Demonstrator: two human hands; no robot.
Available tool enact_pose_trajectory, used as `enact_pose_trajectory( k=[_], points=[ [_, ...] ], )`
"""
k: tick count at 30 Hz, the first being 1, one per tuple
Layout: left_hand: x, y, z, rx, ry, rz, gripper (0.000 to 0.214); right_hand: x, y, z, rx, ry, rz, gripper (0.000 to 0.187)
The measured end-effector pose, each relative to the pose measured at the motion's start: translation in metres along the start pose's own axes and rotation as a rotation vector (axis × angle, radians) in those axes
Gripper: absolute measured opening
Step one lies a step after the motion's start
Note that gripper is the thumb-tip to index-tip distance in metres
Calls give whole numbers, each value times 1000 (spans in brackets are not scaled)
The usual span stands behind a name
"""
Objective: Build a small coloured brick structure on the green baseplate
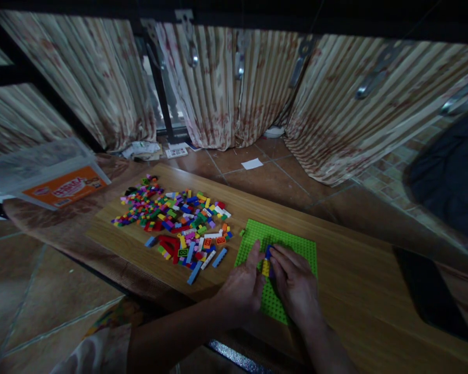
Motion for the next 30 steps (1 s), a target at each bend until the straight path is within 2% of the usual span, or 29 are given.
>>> enact_pose_trajectory(
  k=[13,24,30],
  points=[
    [1,1,0,-6,20,-21,73,-1,-1,-2,-61,39,6,30],
    [2,4,1,-9,34,-3,70,-2,-5,-4,-87,-25,-37,33],
    [4,8,-6,-104,61,20,70,2,-1,-5,95,-115,-16,31]
  ],
)
Point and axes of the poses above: each hand's wrist, its own x-axis towards the middle knuckle, its own y-axis out of the back of the hand, z = x × y, the point moved 1 cm from there along x, towards the middle knuckle, and after that the axes turned 6 degrees about -x, right-handed, at the moved point
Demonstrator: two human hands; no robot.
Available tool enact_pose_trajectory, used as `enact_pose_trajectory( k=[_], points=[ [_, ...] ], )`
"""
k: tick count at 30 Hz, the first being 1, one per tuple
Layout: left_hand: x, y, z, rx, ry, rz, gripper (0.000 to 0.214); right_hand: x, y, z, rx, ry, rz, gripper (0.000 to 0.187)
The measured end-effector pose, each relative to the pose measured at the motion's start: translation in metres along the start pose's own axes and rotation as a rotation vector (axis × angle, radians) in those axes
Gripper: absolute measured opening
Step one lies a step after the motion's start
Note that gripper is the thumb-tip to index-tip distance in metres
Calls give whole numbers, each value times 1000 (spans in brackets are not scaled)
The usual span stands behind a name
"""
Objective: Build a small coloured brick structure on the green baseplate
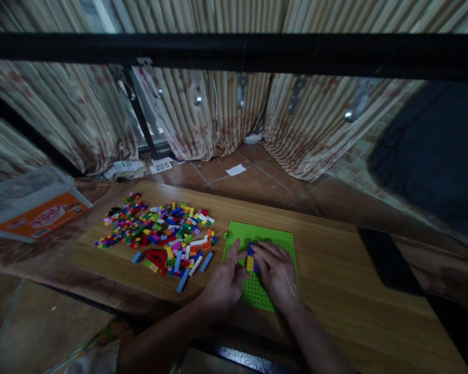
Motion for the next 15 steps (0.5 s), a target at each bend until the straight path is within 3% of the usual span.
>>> enact_pose_trajectory(
  k=[6,9,15],
  points=[
    [4,3,-7,-18,-19,13,70,8,13,4,163,-245,175,35],
    [5,3,-6,-14,-23,10,70,8,15,2,116,-169,179,31],
    [5,2,-5,27,-25,-17,71,1,3,-13,-131,103,66,26]
  ],
)
Point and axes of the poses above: each hand's wrist, its own x-axis towards the middle knuckle, its own y-axis out of the back of the hand, z = x × y, the point moved 1 cm from there along x, towards the middle knuckle, and after that the axes turned 6 degrees about -x, right-handed, at the moved point
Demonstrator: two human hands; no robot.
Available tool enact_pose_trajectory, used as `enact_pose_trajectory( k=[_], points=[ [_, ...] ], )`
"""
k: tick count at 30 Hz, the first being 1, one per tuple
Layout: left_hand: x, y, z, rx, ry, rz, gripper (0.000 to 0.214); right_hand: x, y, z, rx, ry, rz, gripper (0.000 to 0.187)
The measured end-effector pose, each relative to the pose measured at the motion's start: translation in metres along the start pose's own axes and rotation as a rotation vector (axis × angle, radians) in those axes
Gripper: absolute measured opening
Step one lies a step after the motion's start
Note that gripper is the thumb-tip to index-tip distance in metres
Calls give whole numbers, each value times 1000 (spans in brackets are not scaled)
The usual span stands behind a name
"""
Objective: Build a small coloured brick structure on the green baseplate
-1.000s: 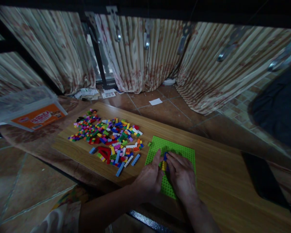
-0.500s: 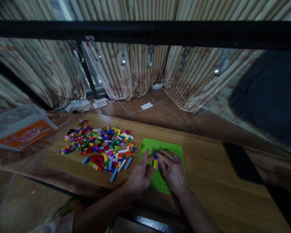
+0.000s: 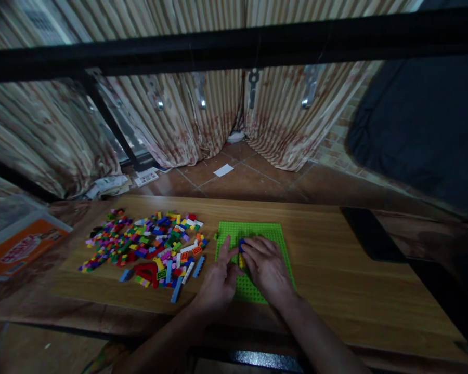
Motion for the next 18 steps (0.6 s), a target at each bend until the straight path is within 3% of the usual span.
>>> enact_pose_trajectory(
  k=[11,18],
  points=[
    [-8,7,12,240,-71,-6,62,-5,-5,4,-89,79,18,27],
    [1,54,18,475,-31,159,30,-3,-2,8,-13,20,104,24]
  ],
)
Point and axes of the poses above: each hand's wrist, its own x-axis towards the middle knuckle, its own y-axis out of the back of the hand, z = x × y, the point moved 1 cm from there along x, towards the middle knuckle, and after that the axes turned 6 degrees about -x, right-handed, at the moved point
